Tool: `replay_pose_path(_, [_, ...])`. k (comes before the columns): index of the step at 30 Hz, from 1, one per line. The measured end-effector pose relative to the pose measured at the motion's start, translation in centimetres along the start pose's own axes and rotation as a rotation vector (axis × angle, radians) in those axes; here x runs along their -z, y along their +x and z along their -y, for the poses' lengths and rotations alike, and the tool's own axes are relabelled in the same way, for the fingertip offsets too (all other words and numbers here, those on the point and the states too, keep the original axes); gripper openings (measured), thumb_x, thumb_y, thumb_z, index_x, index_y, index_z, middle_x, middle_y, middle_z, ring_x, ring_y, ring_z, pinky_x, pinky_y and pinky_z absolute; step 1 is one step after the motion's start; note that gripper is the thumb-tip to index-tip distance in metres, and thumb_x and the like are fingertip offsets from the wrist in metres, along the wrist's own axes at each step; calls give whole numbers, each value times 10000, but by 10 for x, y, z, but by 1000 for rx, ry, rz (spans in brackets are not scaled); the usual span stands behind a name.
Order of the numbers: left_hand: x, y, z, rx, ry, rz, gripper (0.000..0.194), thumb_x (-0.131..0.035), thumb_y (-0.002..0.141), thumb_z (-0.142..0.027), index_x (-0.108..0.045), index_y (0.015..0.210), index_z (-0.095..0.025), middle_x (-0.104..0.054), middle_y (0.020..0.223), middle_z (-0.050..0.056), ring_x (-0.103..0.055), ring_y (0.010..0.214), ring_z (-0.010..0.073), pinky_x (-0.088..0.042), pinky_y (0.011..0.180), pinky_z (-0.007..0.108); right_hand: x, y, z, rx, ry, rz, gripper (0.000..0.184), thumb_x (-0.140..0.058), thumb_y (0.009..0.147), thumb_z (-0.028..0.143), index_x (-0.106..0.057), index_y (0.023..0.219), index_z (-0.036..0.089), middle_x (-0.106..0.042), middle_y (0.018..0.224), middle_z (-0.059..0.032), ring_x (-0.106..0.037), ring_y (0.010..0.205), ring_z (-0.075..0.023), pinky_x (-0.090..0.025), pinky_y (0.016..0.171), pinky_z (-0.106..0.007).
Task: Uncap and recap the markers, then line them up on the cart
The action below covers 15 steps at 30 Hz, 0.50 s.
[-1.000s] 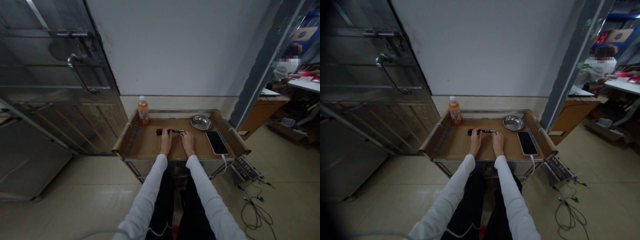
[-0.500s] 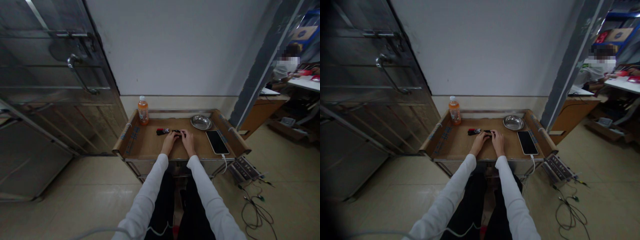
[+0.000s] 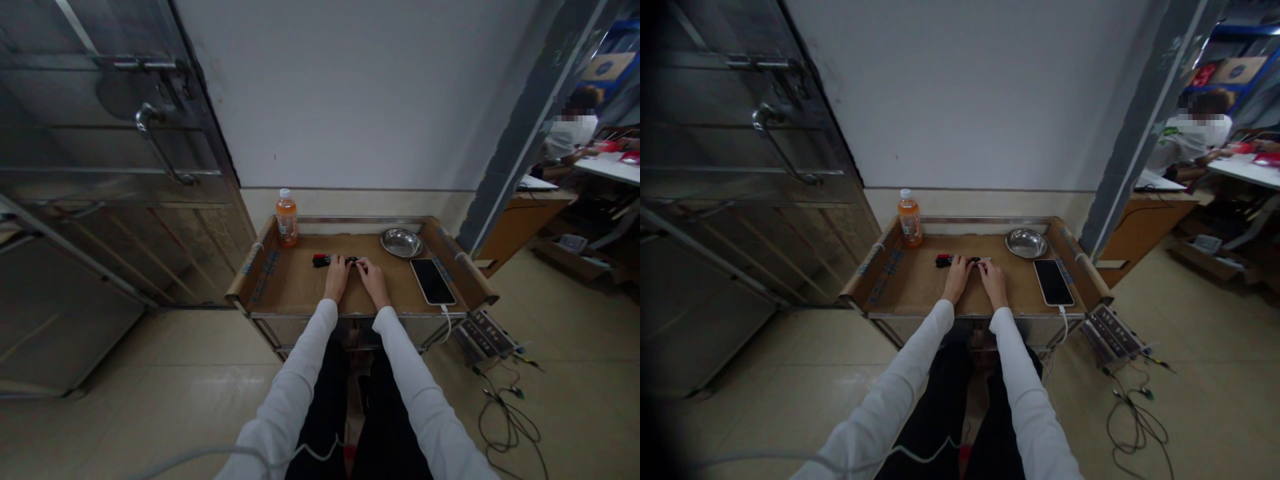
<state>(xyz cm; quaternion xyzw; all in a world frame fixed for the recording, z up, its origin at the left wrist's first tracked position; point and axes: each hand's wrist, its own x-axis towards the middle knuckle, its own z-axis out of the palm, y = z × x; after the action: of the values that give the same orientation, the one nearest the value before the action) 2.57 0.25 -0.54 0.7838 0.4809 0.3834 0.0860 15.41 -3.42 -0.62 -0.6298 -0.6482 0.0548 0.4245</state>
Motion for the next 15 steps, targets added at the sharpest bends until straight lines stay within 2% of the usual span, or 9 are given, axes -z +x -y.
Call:
replay_pose_path(4, [6, -3, -2, -82, -98, 61, 130, -458, 940, -261, -545, 990, -179, -553, 1013, 75, -571, 999, 189, -452, 943, 352, 0, 0, 1, 25, -52, 35, 240, -418, 919, 232, -636, 1016, 209, -706, 985, -82, -653, 882, -211, -478, 808, -327])
replay_pose_path(7, [10, -4, -3, -68, -139, 122, 101, -450, 935, -216, -542, 956, -181, -558, 984, 61, -580, 956, 182, -470, 902, 342, 1, -1, 2, 60, -28, 44, 245, -425, 910, 213, -633, 1040, 212, -704, 986, -76, -654, 897, -204, -481, 824, -326])
replay_pose_path(15, [9, -5, -5, -36, -148, 63, 34, -475, 898, -177, -500, 876, -184, -542, 932, 55, -573, 896, 180, -475, 856, 337, -4, 1, -2, 50, 53, 39, 247, -401, 910, 218, -612, 1034, 188, -678, 1046, -97, -630, 967, -209, -471, 886, -342])
